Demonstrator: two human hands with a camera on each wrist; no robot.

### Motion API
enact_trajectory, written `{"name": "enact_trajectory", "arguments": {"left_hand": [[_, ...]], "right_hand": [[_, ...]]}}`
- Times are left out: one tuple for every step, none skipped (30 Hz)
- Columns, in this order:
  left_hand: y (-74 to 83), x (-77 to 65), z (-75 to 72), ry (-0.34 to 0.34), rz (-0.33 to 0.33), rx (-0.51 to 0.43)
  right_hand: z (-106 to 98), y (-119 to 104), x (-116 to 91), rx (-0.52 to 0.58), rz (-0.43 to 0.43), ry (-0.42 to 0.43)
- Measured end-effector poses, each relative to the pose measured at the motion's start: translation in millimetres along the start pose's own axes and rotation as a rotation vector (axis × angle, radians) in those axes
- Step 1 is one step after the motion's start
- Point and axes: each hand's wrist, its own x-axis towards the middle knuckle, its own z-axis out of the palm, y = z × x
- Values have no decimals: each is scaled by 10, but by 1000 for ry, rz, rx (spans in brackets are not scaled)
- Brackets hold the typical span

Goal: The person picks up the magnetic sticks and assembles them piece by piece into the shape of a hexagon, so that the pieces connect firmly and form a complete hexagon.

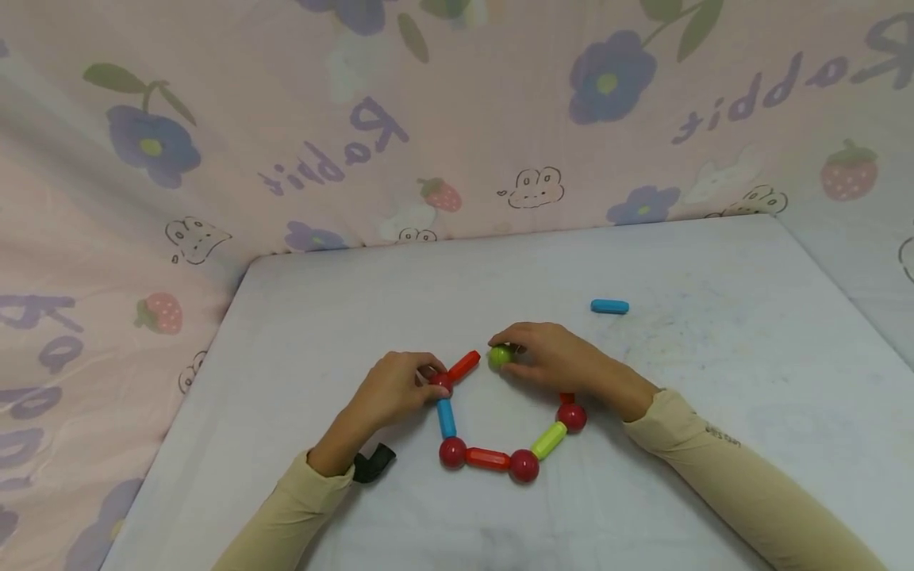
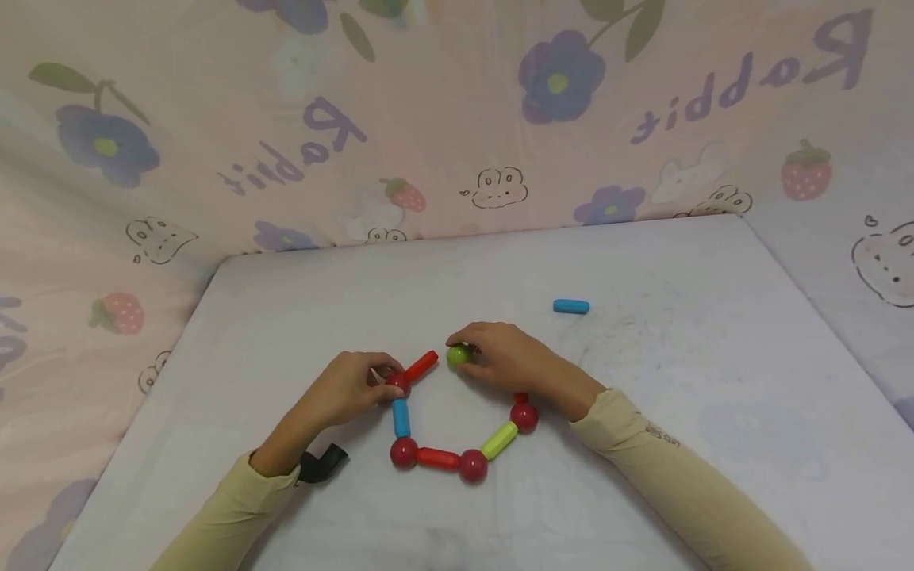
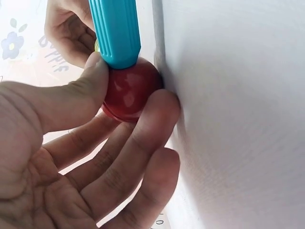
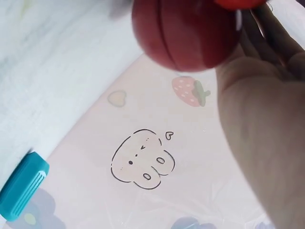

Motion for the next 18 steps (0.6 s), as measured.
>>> {"name": "enact_trajectory", "arguments": {"left_hand": [[1, -1, -1, 0, 2, -1], [2, -2, -1, 1, 4, -1], [2, -1, 0, 1, 6, -2], [1, -2, 1, 0, 7, -2], [1, -1, 2, 0, 9, -2], [1, -1, 3, 0, 9, -3], [2, 1, 3, 1, 11, -4], [3, 4, 3, 3, 12, -6], [5, 8, 4, 4, 14, -8], [7, 11, 4, 4, 16, -10], [9, 16, 4, 5, 17, -14], [12, 18, 5, 4, 18, -18], [14, 21, 7, 2, 18, -22], [16, 22, 9, -2, 17, -26], [18, 22, 11, -6, 16, -30], [21, 21, 13, -9, 15, -35], [21, 20, 16, -11, 14, -39], [22, 17, 19, -13, 14, -43]], "right_hand": [[-3, -4, -2, 4, -2, 7], [-6, -7, -2, 8, -6, 12], [-8, -9, -1, 11, -11, 16], [-11, -10, 1, 17, -16, 19], [-13, -12, 3, 26, -21, 19], [-14, -13, 5, 29, -25, 17], [-15, -15, 6, 32, -27, 16], [-15, -15, 8, 32, -29, 16], [-15, -15, 9, 30, -29, 16], [-14, -15, 9, 31, -29, 15], [-12, -16, 9, 31, -32, 14], [-10, -17, 9, 32, -33, 13], [-8, -18, 8, 33, -34, 11], [-4, -19, 7, 33, -35, 9], [-1, -22, 5, 32, -35, 6], [1, -25, 3, 30, -35, 4], [4, -28, 1, 27, -32, 2], [7, -31, -1, 23, -28, 1]]}}
